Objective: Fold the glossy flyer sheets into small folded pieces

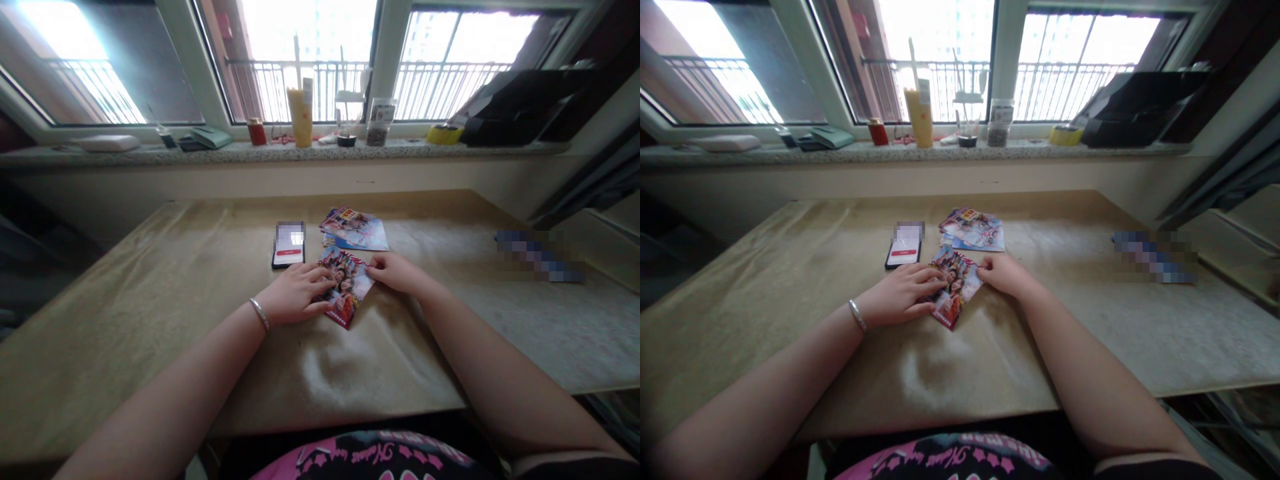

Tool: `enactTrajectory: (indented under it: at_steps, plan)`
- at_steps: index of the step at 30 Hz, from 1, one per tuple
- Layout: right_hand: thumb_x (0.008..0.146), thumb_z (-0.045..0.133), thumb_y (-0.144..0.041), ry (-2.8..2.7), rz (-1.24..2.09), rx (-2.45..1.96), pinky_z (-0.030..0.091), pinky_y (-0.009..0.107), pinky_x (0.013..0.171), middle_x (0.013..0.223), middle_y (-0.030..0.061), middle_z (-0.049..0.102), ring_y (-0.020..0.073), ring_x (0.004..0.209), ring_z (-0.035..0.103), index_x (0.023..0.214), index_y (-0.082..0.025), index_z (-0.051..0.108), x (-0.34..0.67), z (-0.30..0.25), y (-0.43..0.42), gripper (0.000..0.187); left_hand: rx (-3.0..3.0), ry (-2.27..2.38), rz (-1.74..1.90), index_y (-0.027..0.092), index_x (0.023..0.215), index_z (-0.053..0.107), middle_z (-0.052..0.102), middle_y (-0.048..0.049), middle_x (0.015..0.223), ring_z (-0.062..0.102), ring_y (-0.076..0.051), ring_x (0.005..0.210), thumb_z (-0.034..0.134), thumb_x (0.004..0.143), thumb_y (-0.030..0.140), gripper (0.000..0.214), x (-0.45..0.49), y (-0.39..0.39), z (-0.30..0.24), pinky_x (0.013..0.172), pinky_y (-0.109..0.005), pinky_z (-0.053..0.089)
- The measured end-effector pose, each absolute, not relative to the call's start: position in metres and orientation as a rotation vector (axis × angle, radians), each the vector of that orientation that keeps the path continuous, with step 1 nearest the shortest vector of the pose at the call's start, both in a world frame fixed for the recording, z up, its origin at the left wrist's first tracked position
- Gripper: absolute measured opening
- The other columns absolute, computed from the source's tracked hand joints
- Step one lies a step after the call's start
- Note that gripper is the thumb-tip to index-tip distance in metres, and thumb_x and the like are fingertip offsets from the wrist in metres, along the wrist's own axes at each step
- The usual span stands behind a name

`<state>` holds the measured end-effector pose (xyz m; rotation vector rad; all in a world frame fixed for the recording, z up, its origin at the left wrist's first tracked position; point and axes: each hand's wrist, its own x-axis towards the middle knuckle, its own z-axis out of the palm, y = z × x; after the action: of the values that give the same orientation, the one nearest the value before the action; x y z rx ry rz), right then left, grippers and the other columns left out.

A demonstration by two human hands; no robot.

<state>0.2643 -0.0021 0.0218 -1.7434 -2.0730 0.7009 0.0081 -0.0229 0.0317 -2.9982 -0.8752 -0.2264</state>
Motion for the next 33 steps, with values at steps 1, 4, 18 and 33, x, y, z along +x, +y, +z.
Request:
enactTrajectory:
  at_steps: [1,4,18,33]
  plan:
    - [0.076,0.055,-0.029,-2.062,0.698,-1.731,0.031,0.024,0.052,0.061,-0.0014,0.056,0.0118,0.057,0.047,0.063,-0.019,0.052,0.264,0.023,-0.003,0.016,-2.993,-0.878,-0.222,0.022,0.129,0.053,0.053,-0.0073,0.133,0.045,-0.027,0.122,0.046,0.090,0.053,0.050,0.009,-0.024,0.032,0.103,-0.042,0.033]
    - [0.076,0.055,-0.029,-2.069,0.663,-1.725,0.031,0.024,0.051,0.060,-0.0013,0.056,0.0118,0.056,0.047,0.064,-0.019,0.053,0.264,0.024,-0.004,0.015,-2.982,-0.881,-0.227,0.021,0.129,0.054,0.054,-0.0082,0.131,0.045,-0.029,0.121,0.053,0.086,0.055,0.055,0.010,-0.026,0.033,0.103,-0.042,0.033]
    - [0.073,0.062,-0.018,-2.287,0.162,-1.440,0.044,0.029,0.075,0.095,0.0055,0.061,0.0186,0.086,0.056,0.090,-0.020,0.063,0.264,0.023,-0.008,0.017,-2.898,-0.785,-0.275,0.025,0.116,0.062,0.059,-0.0059,0.117,0.051,-0.023,0.104,0.055,0.089,0.033,0.028,0.000,-0.013,0.028,0.091,-0.038,0.043]
    - [0.071,0.067,-0.021,-2.611,0.471,-0.966,0.046,0.032,0.088,0.103,0.0059,0.065,0.0205,0.097,0.060,0.105,-0.023,0.070,0.262,0.021,-0.013,0.034,-3.038,-0.797,-0.320,0.020,0.114,0.063,0.063,-0.0079,0.113,0.056,-0.022,0.106,0.052,0.091,0.033,0.029,0.002,-0.013,0.028,0.094,-0.037,0.045]
